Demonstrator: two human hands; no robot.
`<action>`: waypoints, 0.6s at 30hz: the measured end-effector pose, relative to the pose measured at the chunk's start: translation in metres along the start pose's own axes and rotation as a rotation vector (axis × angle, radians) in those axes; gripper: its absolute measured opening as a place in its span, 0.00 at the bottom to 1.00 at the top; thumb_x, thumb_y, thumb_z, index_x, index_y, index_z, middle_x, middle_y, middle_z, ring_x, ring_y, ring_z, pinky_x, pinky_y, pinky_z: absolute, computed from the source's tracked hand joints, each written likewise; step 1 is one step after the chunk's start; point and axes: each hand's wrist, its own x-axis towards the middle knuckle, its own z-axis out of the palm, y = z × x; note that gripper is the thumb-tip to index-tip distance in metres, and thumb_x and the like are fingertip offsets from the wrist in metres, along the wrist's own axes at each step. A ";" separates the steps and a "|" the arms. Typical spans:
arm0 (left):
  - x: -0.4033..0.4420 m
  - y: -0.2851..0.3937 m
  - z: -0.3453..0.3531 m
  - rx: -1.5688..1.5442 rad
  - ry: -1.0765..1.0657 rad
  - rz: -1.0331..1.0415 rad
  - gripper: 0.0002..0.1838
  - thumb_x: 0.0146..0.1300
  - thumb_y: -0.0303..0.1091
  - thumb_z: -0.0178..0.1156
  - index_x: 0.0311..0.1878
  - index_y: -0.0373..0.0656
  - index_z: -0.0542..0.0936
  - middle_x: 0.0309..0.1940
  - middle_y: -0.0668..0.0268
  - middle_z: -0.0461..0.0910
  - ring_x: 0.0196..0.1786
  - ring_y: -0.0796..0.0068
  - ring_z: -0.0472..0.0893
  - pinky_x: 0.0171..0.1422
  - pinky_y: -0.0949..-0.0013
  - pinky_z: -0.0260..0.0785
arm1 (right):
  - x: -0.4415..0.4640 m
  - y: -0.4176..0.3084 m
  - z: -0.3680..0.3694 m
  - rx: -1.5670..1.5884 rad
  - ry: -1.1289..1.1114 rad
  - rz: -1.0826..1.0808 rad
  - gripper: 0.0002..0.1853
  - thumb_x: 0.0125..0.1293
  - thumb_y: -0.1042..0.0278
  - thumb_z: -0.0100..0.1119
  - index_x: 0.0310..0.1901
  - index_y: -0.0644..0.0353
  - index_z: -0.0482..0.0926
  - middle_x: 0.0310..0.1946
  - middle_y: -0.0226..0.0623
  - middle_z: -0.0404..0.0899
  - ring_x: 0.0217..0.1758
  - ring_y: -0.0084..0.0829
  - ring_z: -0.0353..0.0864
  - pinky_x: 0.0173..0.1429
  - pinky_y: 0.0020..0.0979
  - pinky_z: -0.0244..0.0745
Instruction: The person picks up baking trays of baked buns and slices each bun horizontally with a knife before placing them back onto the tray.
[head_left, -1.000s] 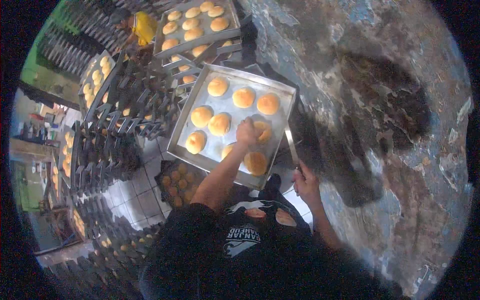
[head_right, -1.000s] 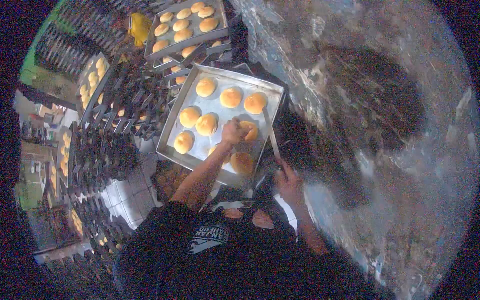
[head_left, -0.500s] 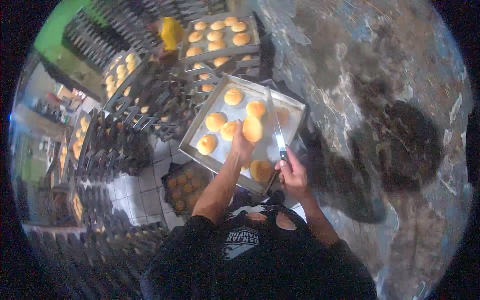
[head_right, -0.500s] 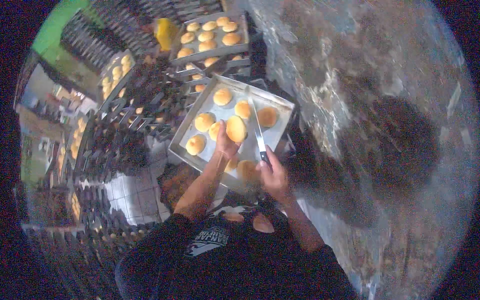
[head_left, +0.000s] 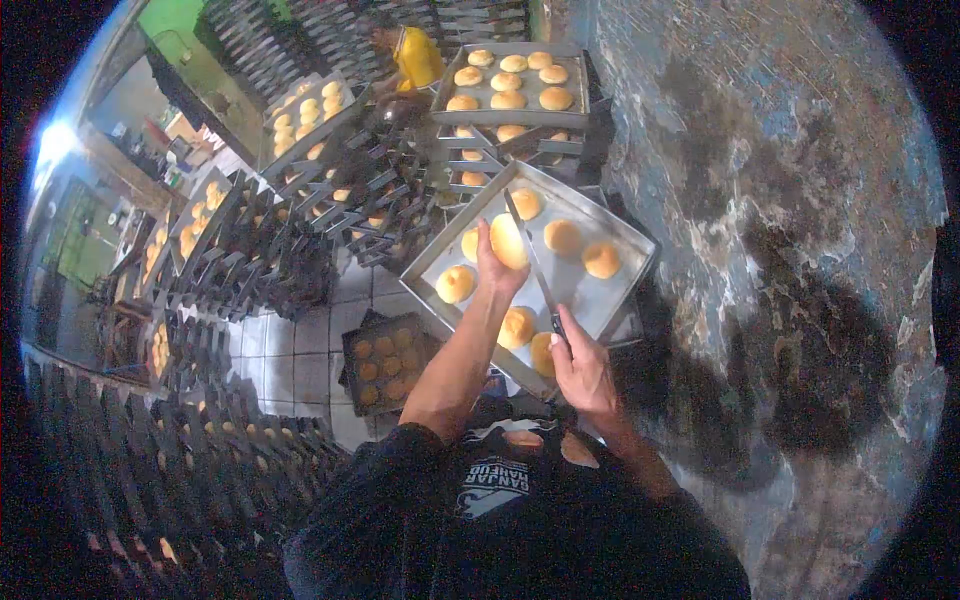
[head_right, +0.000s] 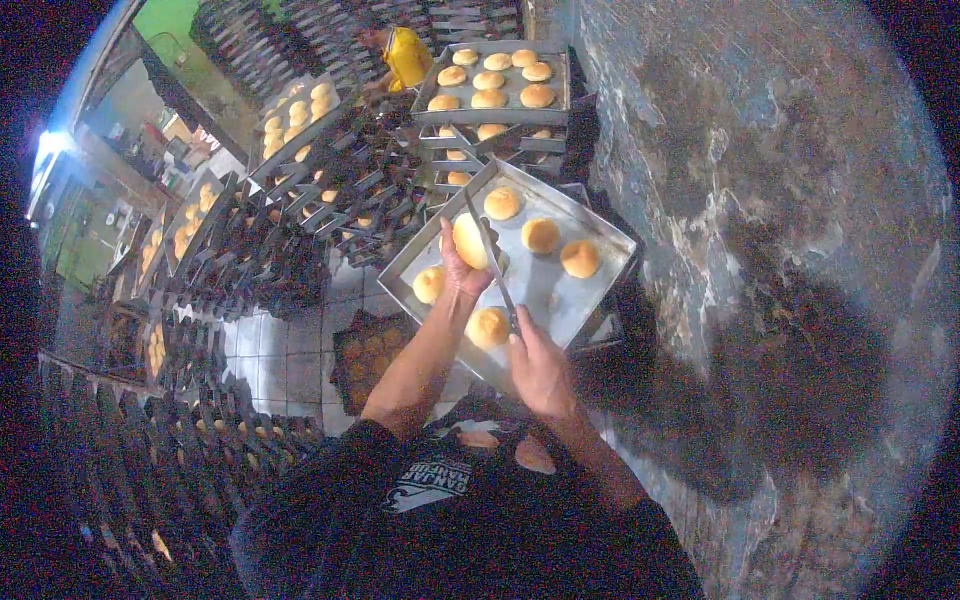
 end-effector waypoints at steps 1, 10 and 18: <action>0.001 0.000 0.001 -0.001 -0.001 -0.004 0.31 0.60 0.72 0.61 0.42 0.50 0.82 0.35 0.69 0.84 0.38 0.69 0.83 0.39 0.63 0.76 | -0.001 0.001 0.000 -0.002 0.003 0.002 0.27 0.75 0.66 0.52 0.71 0.68 0.66 0.56 0.66 0.77 0.58 0.62 0.79 0.61 0.49 0.75; -0.009 -0.012 0.005 0.184 -0.030 -0.087 0.27 0.67 0.65 0.60 0.44 0.48 0.82 0.36 0.66 0.85 0.40 0.68 0.84 0.44 0.61 0.80 | 0.009 -0.005 -0.005 0.022 0.084 0.016 0.26 0.74 0.68 0.53 0.71 0.67 0.67 0.55 0.64 0.79 0.59 0.56 0.81 0.62 0.44 0.75; -0.008 0.013 -0.001 0.230 -0.170 -0.091 0.22 0.68 0.57 0.63 0.51 0.48 0.80 0.42 0.64 0.85 0.44 0.66 0.85 0.51 0.58 0.81 | -0.011 -0.018 -0.010 -0.058 -0.014 0.072 0.25 0.75 0.67 0.53 0.70 0.69 0.67 0.53 0.65 0.80 0.57 0.56 0.82 0.59 0.43 0.77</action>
